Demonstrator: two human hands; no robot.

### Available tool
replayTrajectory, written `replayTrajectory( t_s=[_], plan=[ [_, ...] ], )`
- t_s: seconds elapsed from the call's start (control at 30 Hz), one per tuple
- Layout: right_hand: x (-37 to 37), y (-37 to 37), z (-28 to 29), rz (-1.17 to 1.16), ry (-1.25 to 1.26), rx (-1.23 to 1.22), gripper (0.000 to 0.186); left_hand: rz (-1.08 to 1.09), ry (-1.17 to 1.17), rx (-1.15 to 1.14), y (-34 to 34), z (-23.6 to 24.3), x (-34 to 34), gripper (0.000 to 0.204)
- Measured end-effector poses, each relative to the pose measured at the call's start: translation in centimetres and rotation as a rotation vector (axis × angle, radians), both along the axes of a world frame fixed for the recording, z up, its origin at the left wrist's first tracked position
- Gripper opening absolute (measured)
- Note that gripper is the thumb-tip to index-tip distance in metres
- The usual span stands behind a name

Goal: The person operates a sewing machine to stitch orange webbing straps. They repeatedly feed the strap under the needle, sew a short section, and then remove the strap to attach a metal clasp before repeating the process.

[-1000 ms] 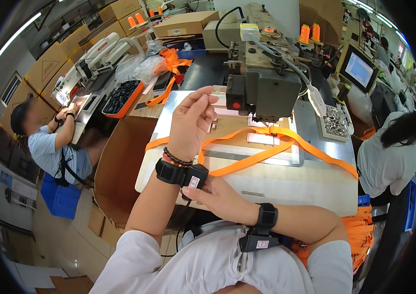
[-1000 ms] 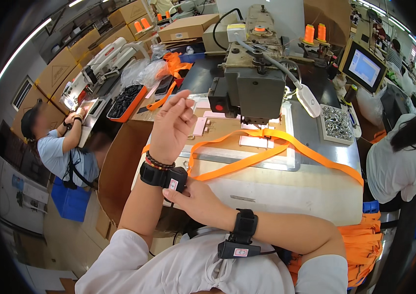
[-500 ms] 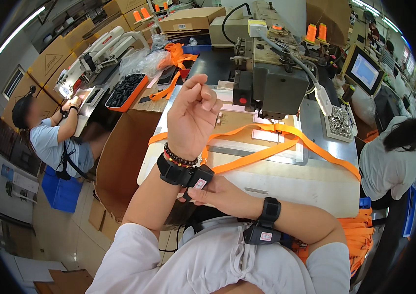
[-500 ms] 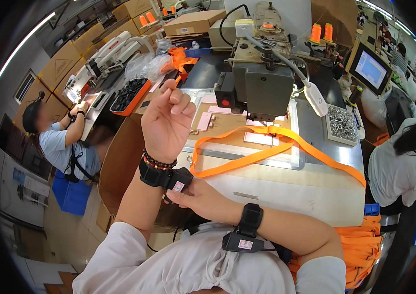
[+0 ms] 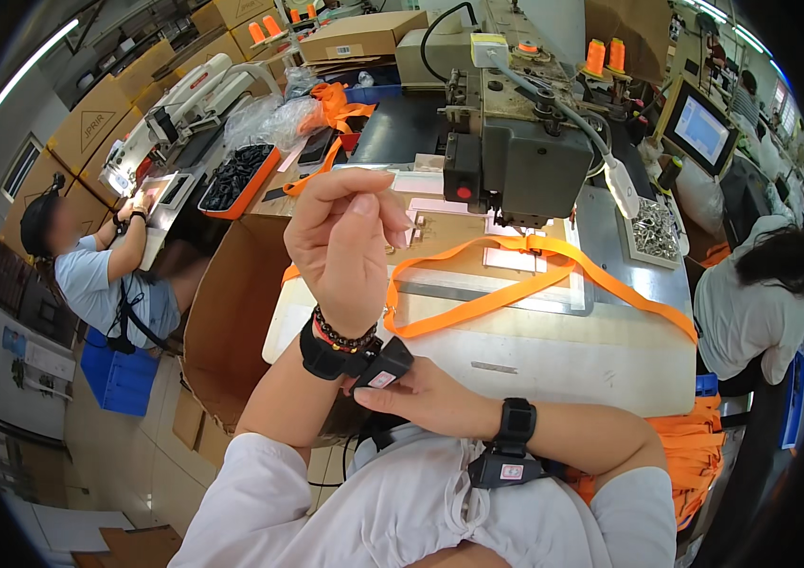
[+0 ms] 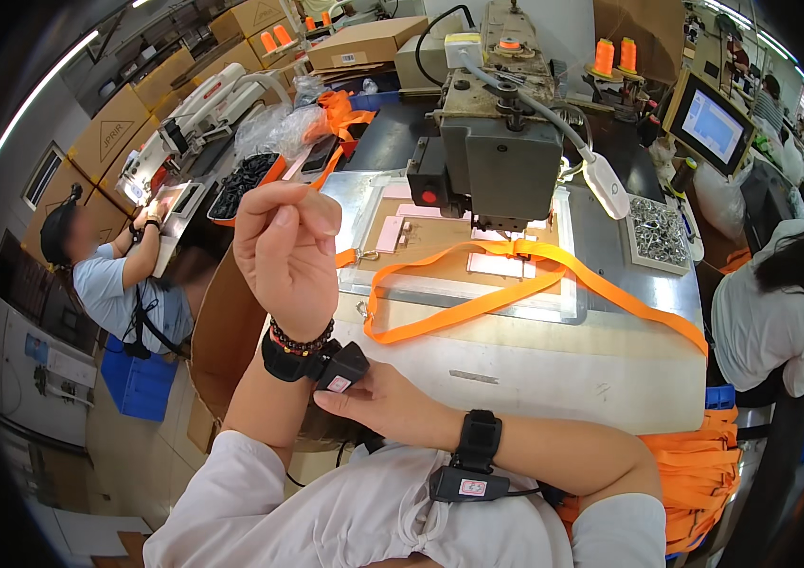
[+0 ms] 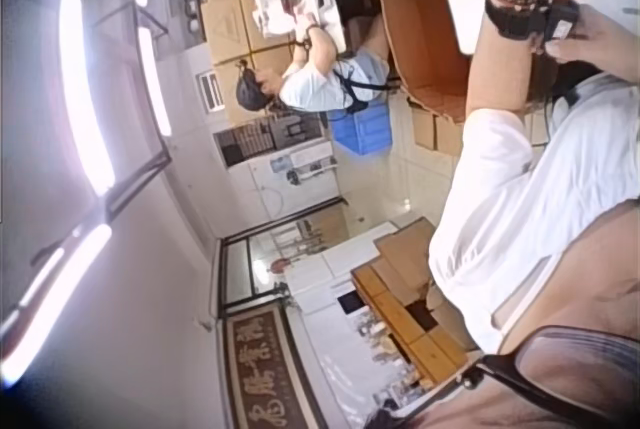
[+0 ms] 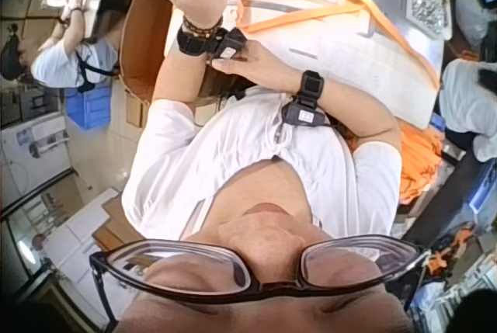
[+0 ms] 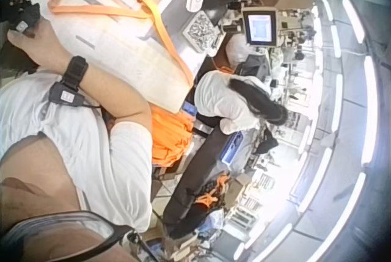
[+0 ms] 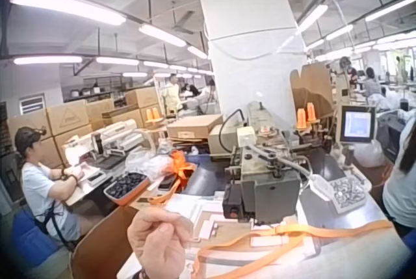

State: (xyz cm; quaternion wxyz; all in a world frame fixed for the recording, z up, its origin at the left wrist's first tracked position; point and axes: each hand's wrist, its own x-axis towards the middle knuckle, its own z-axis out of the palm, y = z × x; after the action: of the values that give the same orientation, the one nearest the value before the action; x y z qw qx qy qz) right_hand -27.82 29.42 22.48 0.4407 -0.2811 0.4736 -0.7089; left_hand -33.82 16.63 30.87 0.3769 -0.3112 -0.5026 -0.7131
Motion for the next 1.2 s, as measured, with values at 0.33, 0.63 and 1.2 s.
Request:
replayTrajectory(
  t_s=[0.33,0.63,1.2],
  plan=[
    [-0.4,0.1,1.5,-0.019,-0.001,0.028,0.033,0.042,0.114,-0.038,0.3,1.4,0.5,0.020],
    [-0.9,-1.1,-1.3,-0.088,0.084,-0.155,0.037,0.135,0.051,-0.102,0.8,2.0,-0.6,0.018],
    [-0.8,-6.2,-2.0,0.192,-0.011,0.136,0.032,0.285,-0.037,0.051,-1.1,5.6,-7.4,0.020]
  ],
)
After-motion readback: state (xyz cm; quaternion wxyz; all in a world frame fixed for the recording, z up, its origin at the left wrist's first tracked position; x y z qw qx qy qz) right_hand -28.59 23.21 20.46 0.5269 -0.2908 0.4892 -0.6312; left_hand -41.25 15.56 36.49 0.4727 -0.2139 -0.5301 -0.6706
